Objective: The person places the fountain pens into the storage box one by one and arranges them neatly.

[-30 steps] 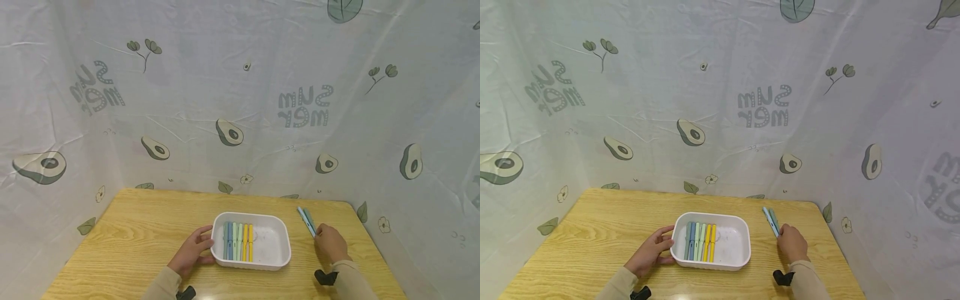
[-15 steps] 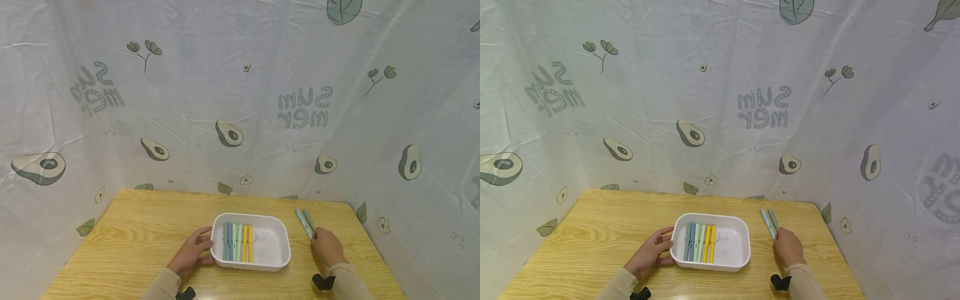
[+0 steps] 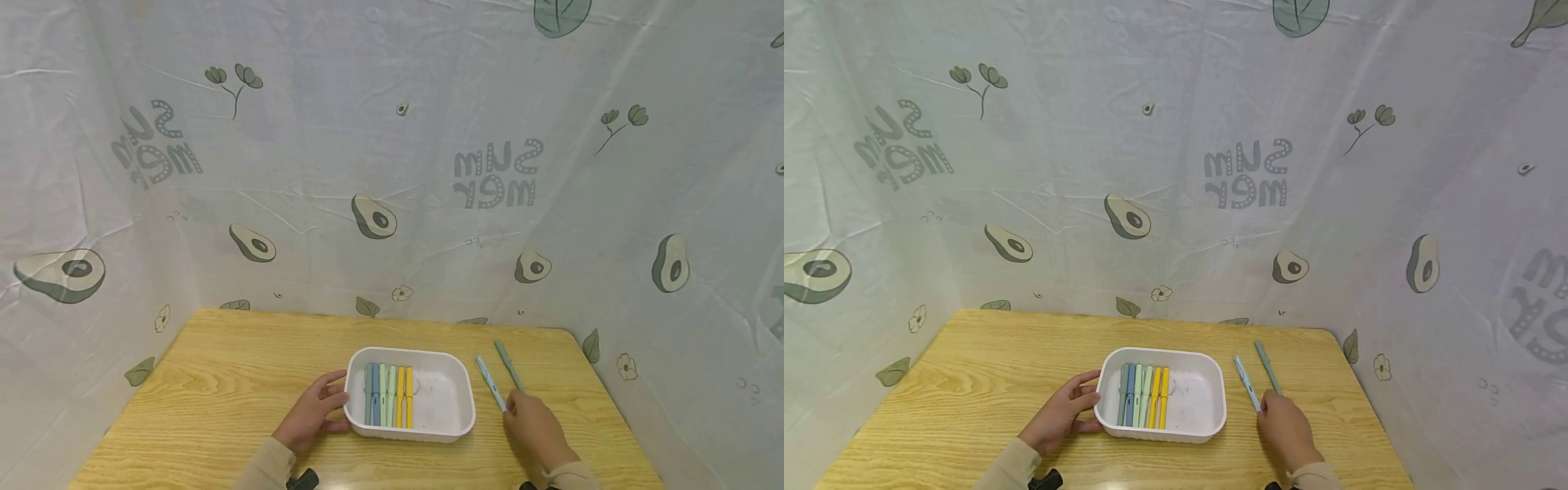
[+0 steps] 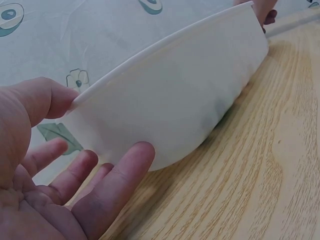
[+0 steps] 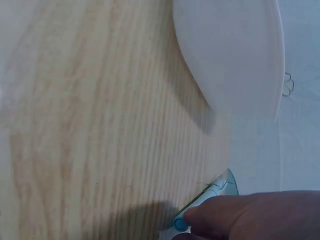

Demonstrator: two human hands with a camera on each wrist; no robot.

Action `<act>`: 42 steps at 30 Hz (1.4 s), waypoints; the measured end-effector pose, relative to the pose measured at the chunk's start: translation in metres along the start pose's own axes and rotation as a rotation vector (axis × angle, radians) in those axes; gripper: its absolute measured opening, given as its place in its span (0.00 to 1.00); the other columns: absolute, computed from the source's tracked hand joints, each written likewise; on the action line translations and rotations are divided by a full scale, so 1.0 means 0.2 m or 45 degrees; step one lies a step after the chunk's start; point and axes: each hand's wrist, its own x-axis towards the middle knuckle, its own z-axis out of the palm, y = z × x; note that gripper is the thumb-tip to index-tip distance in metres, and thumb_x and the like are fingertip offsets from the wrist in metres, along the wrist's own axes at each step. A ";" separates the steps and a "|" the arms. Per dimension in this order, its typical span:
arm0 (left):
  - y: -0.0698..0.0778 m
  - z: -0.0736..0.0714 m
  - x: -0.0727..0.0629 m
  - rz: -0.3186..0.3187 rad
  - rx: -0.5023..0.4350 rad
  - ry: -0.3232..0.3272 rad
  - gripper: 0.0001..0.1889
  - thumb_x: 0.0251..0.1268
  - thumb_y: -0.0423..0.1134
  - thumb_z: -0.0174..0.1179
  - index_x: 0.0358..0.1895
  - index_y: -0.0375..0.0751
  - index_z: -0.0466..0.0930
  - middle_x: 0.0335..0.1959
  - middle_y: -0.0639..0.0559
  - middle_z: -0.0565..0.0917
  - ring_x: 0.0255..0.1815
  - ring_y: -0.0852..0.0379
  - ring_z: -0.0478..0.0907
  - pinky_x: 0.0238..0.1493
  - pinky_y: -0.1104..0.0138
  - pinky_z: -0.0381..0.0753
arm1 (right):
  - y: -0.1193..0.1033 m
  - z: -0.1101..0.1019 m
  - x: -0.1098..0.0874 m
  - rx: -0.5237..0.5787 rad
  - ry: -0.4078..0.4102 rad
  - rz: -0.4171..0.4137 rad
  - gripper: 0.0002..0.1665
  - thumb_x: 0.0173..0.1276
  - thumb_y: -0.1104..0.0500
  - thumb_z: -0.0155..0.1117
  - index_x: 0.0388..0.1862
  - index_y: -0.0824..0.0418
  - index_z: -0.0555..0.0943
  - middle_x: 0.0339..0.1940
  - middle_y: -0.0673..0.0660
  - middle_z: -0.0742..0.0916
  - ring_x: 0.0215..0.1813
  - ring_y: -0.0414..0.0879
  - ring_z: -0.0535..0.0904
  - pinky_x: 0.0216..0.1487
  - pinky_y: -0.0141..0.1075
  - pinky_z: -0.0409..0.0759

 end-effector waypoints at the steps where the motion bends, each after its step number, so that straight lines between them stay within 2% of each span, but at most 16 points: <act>1: 0.00 0.00 0.00 0.000 0.002 0.003 0.35 0.77 0.38 0.60 0.80 0.35 0.56 0.68 0.29 0.72 0.53 0.46 0.83 0.47 0.50 0.91 | -0.01 0.00 0.00 0.001 0.001 0.002 0.03 0.70 0.64 0.61 0.37 0.64 0.80 0.23 0.50 0.80 0.23 0.44 0.70 0.22 0.36 0.71; 4: 0.00 0.00 0.00 0.002 -0.001 0.010 0.35 0.76 0.38 0.61 0.80 0.36 0.57 0.67 0.29 0.72 0.53 0.46 0.83 0.47 0.50 0.91 | -0.03 -0.02 0.02 0.035 0.012 0.027 0.12 0.72 0.62 0.60 0.47 0.70 0.80 0.24 0.52 0.81 0.22 0.45 0.71 0.21 0.36 0.71; 7: 0.01 0.00 0.00 0.003 -0.009 0.003 0.34 0.76 0.37 0.61 0.80 0.37 0.58 0.68 0.28 0.73 0.55 0.45 0.83 0.47 0.49 0.91 | -0.03 -0.04 0.08 0.068 0.032 0.044 0.18 0.73 0.62 0.59 0.56 0.73 0.78 0.30 0.56 0.85 0.26 0.45 0.74 0.24 0.38 0.75; 13: 0.01 0.01 0.00 -0.005 -0.016 0.002 0.32 0.76 0.35 0.59 0.79 0.38 0.60 0.67 0.28 0.73 0.55 0.44 0.83 0.46 0.49 0.91 | -0.03 -0.03 0.23 0.131 0.007 0.030 0.19 0.75 0.63 0.58 0.59 0.73 0.78 0.43 0.63 0.86 0.38 0.51 0.80 0.37 0.47 0.83; 19: 0.01 0.03 -0.01 0.009 -0.033 -0.001 0.32 0.77 0.34 0.58 0.80 0.38 0.60 0.67 0.27 0.72 0.54 0.44 0.83 0.45 0.50 0.92 | -0.01 0.03 0.30 0.246 -0.047 0.073 0.24 0.75 0.61 0.60 0.63 0.75 0.74 0.45 0.65 0.86 0.40 0.52 0.81 0.36 0.45 0.84; 23: 0.01 0.03 -0.02 0.002 -0.042 0.005 0.32 0.76 0.34 0.59 0.80 0.37 0.60 0.67 0.28 0.73 0.52 0.45 0.83 0.43 0.51 0.92 | -0.01 0.04 0.32 0.296 -0.048 0.073 0.24 0.73 0.62 0.61 0.62 0.76 0.74 0.40 0.62 0.85 0.35 0.50 0.78 0.33 0.41 0.81; 30: 0.02 0.04 -0.02 0.009 -0.062 -0.008 0.33 0.77 0.34 0.58 0.80 0.36 0.59 0.67 0.28 0.72 0.52 0.46 0.84 0.44 0.51 0.92 | -0.04 0.05 0.32 0.388 -0.064 0.145 0.20 0.72 0.64 0.62 0.59 0.74 0.74 0.36 0.60 0.83 0.33 0.48 0.76 0.30 0.36 0.78; 33: 0.03 0.04 -0.03 0.009 -0.061 0.002 0.33 0.77 0.35 0.59 0.80 0.36 0.59 0.67 0.28 0.72 0.51 0.46 0.84 0.44 0.51 0.92 | -0.05 0.05 0.32 0.382 -0.083 0.152 0.20 0.72 0.64 0.63 0.57 0.73 0.74 0.37 0.60 0.83 0.34 0.49 0.77 0.31 0.37 0.78; 39: 0.02 0.03 -0.02 0.008 -0.053 0.016 0.33 0.76 0.35 0.60 0.80 0.36 0.59 0.67 0.28 0.72 0.51 0.46 0.84 0.44 0.51 0.92 | -0.06 0.06 0.29 0.375 -0.078 0.163 0.12 0.73 0.62 0.64 0.47 0.70 0.77 0.34 0.58 0.82 0.33 0.49 0.75 0.30 0.36 0.76; 42: 0.02 0.03 -0.02 0.009 -0.048 0.018 0.33 0.76 0.34 0.59 0.80 0.36 0.59 0.67 0.28 0.72 0.50 0.46 0.84 0.44 0.52 0.92 | -0.06 0.08 0.28 0.368 -0.069 0.168 0.10 0.73 0.62 0.64 0.45 0.69 0.77 0.32 0.57 0.81 0.33 0.48 0.74 0.30 0.35 0.74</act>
